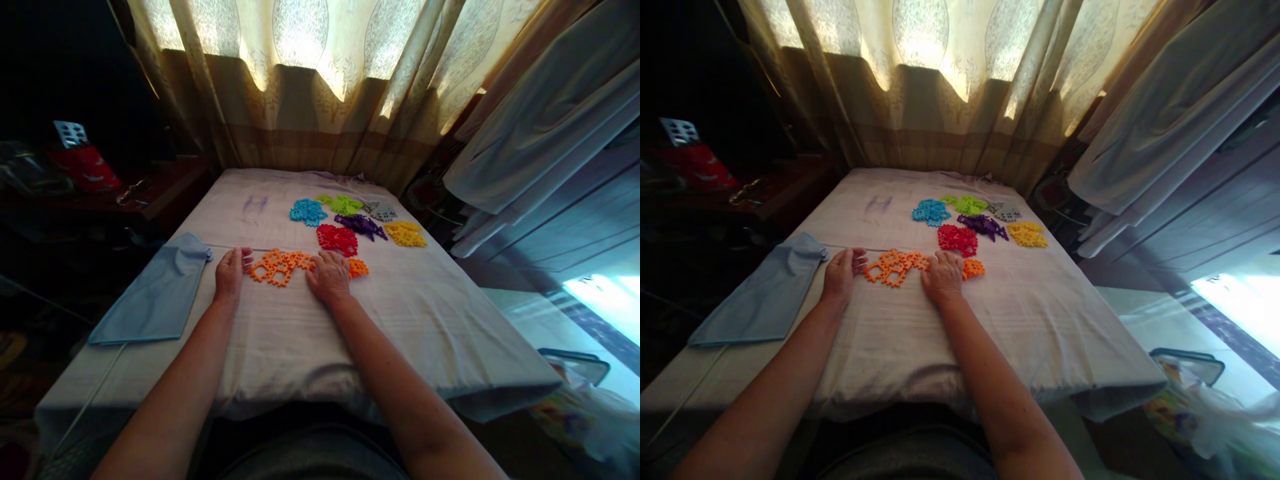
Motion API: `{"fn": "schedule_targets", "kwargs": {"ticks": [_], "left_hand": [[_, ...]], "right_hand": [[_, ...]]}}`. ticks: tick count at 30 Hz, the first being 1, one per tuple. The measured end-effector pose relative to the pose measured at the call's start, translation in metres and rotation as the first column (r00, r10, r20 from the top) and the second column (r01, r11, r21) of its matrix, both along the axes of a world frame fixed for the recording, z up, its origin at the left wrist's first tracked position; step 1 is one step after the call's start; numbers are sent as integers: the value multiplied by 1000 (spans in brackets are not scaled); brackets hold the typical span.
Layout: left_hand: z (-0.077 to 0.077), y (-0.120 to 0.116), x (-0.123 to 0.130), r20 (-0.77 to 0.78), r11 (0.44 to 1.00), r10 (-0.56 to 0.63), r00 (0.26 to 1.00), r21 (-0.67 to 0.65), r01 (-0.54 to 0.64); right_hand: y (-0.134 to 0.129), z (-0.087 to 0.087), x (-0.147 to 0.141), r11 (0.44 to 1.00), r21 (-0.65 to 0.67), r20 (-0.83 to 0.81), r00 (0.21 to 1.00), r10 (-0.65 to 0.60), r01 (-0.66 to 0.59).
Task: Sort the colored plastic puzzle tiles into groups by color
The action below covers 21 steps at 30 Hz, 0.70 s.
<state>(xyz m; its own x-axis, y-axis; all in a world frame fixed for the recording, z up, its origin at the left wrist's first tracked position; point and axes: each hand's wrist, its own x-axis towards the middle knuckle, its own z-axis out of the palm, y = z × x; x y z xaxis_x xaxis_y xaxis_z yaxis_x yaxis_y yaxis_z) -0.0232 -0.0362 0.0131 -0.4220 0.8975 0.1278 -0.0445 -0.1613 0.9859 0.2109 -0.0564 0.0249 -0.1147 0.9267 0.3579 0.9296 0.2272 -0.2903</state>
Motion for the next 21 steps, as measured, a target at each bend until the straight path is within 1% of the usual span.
{"fn": "schedule_targets", "kwargs": {"ticks": [3, 6, 10, 13, 15, 17, 19, 21], "left_hand": [[0, 1, 0, -9, 1000, -2, 1000, -2, 2], [-1, 2, 0, -8, 1000, 3, 1000, -7, -3], [0, 2, 0, -3, 1000, -1, 1000, -13, 1], [0, 1, 0, -3, 1000, -7, 1000, -8, 7], [1, 1, 1, -4, 1000, -5, 1000, -11, 5], [1, 0, 1, -6, 1000, -4, 1000, -12, 4], [2, 0, 1, -8, 1000, -6, 1000, -6, 5], [2, 0, 1, -8, 1000, -9, 1000, -1, 9]], "right_hand": [[4, -2, -2, 999, -38, 28, 1000, 13, -12], [5, -5, -3, 999, -33, 26, 1000, 0, 1], [1, -6, 0, 999, 15, -18, 999, -35, 36], [-2, -4, 13, 992, 93, -78, 994, -75, 83], [-3, -4, 27, 976, 148, -122, 982, -143, 161], [-4, -3, 44, 947, 164, -161, 955, -250, 275], [-6, -3, 60, 908, 126, -195, 907, -373, 400], [-7, -4, 74, 866, 64, -221, 853, -473, 497]]}}
